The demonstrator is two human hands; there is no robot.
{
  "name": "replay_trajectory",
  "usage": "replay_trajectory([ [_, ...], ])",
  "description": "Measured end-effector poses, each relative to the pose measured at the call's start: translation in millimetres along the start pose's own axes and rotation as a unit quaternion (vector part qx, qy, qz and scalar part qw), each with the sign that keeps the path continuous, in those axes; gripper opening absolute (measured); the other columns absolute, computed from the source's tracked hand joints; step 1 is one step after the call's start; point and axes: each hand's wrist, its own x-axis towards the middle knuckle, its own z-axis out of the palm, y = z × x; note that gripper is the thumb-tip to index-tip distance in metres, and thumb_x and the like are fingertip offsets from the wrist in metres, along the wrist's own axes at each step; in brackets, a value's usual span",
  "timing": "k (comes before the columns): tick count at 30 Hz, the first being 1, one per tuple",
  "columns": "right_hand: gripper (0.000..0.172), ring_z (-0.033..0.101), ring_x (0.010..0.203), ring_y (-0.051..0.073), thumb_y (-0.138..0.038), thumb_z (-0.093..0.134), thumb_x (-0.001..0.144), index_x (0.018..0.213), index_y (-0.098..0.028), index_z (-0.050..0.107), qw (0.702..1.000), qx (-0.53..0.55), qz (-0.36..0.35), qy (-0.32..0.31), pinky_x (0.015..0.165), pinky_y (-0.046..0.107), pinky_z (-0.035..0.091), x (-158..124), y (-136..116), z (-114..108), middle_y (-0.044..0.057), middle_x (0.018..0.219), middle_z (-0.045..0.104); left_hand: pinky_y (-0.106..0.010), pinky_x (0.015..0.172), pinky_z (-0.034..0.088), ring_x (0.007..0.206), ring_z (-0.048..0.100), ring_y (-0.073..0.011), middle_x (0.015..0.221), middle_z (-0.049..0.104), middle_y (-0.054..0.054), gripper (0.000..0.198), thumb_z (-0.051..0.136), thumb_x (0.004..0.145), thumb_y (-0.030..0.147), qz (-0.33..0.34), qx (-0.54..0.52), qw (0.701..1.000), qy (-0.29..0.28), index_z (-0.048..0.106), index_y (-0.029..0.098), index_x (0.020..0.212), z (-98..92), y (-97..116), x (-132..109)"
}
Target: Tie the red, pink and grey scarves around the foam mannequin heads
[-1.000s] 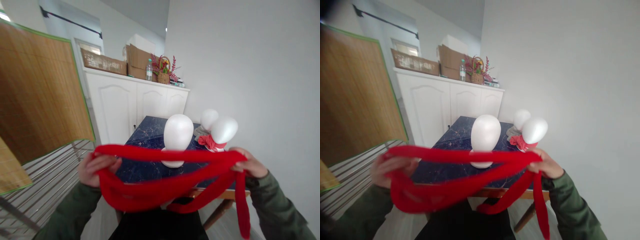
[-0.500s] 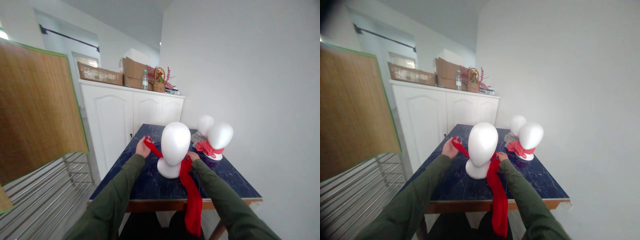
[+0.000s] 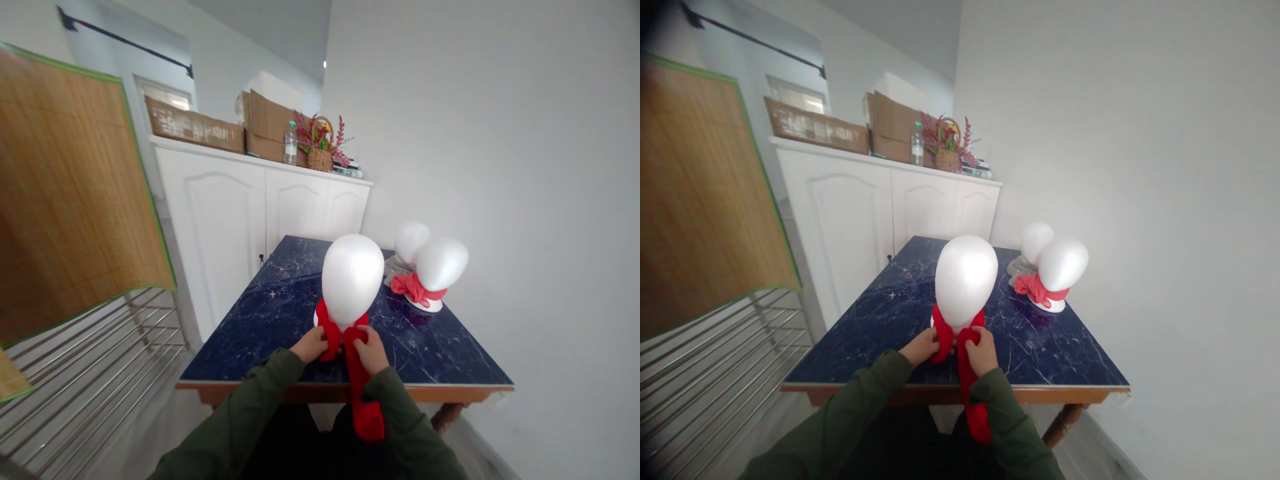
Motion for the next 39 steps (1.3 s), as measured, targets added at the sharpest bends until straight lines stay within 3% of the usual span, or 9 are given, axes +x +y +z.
replay_trajectory([
  [3,0.029,0.052,0.089,0.019,-0.013,0.050,0.058,0.084,-0.016,0.061,0.998,-0.008,-0.031,-0.055,0.088,0.033,0.036,-12.8,-18.6,13.7,0.005,0.089,0.061,-0.036,0.077,0.046,0.080,0.061,-0.0230,0.083,0.066,-0.005,0.031,0.060,0.057,0.013,0.073,0.038,0.997,-0.012,0.061,0.014,0.088,7.2,2.5,-2.2],
  [6,0.020,0.057,0.077,0.018,-0.020,0.051,0.061,0.078,-0.016,0.060,0.987,0.121,0.045,-0.097,0.078,0.034,0.042,-12.2,-29.2,23.8,0.004,0.078,0.063,-0.035,0.078,0.046,0.082,0.060,-0.0209,0.092,0.064,-0.007,0.043,0.061,0.056,0.009,0.078,0.071,0.994,-0.012,0.055,0.014,0.098,10.3,2.2,-6.8],
  [10,0.022,0.059,0.070,0.018,-0.030,0.058,0.060,0.076,-0.016,0.055,0.910,0.365,0.154,-0.119,0.069,0.032,0.046,-12.6,-36.8,29.5,0.003,0.069,0.063,-0.031,0.071,0.048,0.078,0.060,-0.0191,0.093,0.063,-0.007,0.048,0.062,0.056,0.009,0.095,0.170,0.981,0.019,0.050,0.014,0.102,12.0,-4.0,-6.9],
  [14,0.031,0.060,0.072,0.017,-0.031,0.065,0.058,0.081,-0.018,0.050,0.885,0.427,0.132,-0.131,0.073,0.032,0.045,-16.4,-37.7,27.0,0.001,0.074,0.063,-0.027,0.063,0.046,0.070,0.059,-0.0177,0.083,0.064,-0.007,0.040,0.061,0.059,0.013,0.051,0.319,0.941,0.103,0.052,0.013,0.098,13.3,-7.5,-0.6],
  [22,0.042,0.053,0.089,0.020,-0.032,0.061,0.064,0.101,-0.019,0.049,0.992,0.035,-0.060,-0.110,0.083,0.037,0.039,-22.2,-23.2,14.3,0.006,0.098,0.057,-0.023,0.059,0.040,0.065,0.057,-0.0157,0.070,0.063,-0.005,0.011,0.052,0.067,0.017,0.001,0.432,0.897,0.098,0.058,0.012,0.074,8.5,-8.9,8.5],
  [26,0.045,0.050,0.086,0.020,-0.032,0.064,0.062,0.101,-0.017,0.048,0.992,-0.053,-0.110,-0.036,0.077,0.035,0.041,-30.6,-15.9,15.6,0.008,0.098,0.051,-0.026,0.062,0.040,0.066,0.057,-0.0176,0.069,0.062,-0.006,0.010,0.049,0.067,0.015,-0.002,0.469,0.879,0.087,0.058,0.013,0.068,8.5,-9.9,4.0],
  [32,0.023,0.044,0.064,0.014,-0.035,0.061,0.064,0.062,-0.017,0.046,0.978,-0.159,-0.135,-0.010,0.061,0.027,0.038,-32.9,-18.3,17.4,0.001,0.068,0.045,-0.028,0.084,0.037,0.097,0.050,-0.0177,0.103,0.056,-0.008,0.030,0.042,0.069,0.010,0.102,0.461,0.877,0.083,0.054,0.016,0.096,14.7,-13.1,-7.5],
  [36,0.024,0.044,0.064,0.014,-0.034,0.056,0.069,0.053,-0.017,0.048,0.960,-0.228,-0.160,-0.039,0.063,0.028,0.036,-32.5,-26.6,13.6,0.001,0.062,0.045,-0.032,0.072,0.041,0.077,0.054,-0.0191,0.082,0.059,-0.007,0.015,0.045,0.070,0.016,0.046,0.456,0.880,0.125,0.053,0.014,0.083,12.6,-17.6,-6.7],
  [39,0.021,0.047,0.068,0.014,-0.026,0.053,0.070,0.051,-0.017,0.049,0.952,-0.245,-0.177,-0.052,0.068,0.027,0.036,-25.9,-23.5,6.4,0.002,0.065,0.049,-0.031,0.069,0.042,0.072,0.054,-0.0180,0.076,0.059,-0.005,0.012,0.051,0.070,0.022,0.038,0.350,0.924,0.148,0.052,0.014,0.079,10.6,-16.9,-2.2],
])
